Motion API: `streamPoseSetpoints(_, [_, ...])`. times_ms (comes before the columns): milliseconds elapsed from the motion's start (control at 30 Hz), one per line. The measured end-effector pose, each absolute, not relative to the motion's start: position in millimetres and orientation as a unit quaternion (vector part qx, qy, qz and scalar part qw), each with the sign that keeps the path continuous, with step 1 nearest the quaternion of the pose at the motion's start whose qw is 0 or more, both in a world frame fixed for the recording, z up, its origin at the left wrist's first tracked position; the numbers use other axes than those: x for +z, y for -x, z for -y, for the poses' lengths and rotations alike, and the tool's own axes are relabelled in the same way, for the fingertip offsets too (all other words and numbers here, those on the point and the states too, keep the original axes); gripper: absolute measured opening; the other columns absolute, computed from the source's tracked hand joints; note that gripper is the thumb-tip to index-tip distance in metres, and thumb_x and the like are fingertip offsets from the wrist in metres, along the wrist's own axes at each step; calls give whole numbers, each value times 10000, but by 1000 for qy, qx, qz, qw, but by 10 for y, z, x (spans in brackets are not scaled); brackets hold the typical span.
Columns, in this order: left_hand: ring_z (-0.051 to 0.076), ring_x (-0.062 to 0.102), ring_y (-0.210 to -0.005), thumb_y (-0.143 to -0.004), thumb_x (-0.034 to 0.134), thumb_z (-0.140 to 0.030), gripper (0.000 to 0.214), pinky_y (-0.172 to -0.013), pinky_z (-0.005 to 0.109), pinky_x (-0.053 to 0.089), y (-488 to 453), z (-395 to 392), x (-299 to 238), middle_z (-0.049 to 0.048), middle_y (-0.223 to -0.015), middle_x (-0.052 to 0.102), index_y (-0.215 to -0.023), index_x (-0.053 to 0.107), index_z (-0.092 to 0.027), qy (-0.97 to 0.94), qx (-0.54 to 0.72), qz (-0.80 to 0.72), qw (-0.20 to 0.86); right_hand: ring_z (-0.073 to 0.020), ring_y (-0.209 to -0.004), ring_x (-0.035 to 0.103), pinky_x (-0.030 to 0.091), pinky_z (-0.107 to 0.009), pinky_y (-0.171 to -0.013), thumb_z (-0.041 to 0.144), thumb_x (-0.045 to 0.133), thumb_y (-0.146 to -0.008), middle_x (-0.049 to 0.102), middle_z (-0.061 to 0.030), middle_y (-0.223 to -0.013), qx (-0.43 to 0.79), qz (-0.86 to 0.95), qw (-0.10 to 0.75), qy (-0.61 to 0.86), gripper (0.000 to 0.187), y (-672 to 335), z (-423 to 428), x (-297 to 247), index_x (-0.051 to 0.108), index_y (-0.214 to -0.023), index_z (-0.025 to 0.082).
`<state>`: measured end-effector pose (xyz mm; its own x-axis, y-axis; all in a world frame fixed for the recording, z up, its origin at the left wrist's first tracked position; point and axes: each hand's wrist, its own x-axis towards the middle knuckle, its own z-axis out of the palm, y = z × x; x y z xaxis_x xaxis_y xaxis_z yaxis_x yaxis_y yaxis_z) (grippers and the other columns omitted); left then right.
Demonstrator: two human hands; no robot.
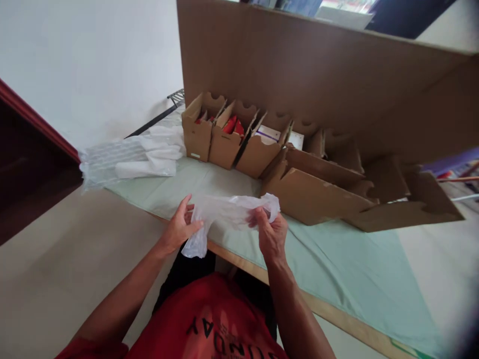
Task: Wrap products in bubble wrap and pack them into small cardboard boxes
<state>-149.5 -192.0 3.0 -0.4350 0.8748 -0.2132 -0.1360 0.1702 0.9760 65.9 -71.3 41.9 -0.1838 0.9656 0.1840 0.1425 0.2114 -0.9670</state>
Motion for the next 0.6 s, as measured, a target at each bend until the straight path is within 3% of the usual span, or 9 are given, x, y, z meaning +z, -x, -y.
streamPoseSetpoints(100, [163,646,-748,-608,793,-374,735,-711,287,506,1482,1845,36,32,-910,676,-1270,582,-135,-285,510,-612,533,-102,-497,451,380,-240,-491,638,721,-762,552,22,-555,475,563,483,473,482,-984,645,351,596,-645,187])
streamPoseSetpoints(200, [120,606,-640,-568,810,-330,545,-630,251,471,1424,1725,59,4,-821,673,-1056,652,-145,-291,436,-544,654,-91,-487,383,310,-238,-465,648,797,-650,485,39,-520,484,513,489,514,522,-1408,553,322,556,-585,190])
streamPoseSetpoints(300, [116,596,-632,-604,778,-314,441,-606,236,440,1270,1563,76,-2,-780,674,-1000,679,-147,-358,361,-522,685,-82,-490,344,275,-236,-470,646,828,-589,445,48,-505,469,487,499,541,554,-1805,468,357,514,-532,193])
streamPoseSetpoints(467, [159,618,-702,-758,604,-346,356,-620,267,468,1083,1238,201,20,-800,666,-1040,701,-151,-511,350,-610,493,-91,-518,373,294,-234,-492,643,803,-627,477,35,-534,417,484,525,562,525,-2238,384,388,554,-570,184])
streamPoseSetpoints(600, [242,662,-1032,-858,535,-275,333,-832,378,555,911,928,555,107,-1115,701,-1135,684,-168,-638,400,-627,199,-99,-528,396,310,-233,-490,663,779,-636,487,30,-557,413,475,516,581,524,-2455,323,215,578,-613,179])
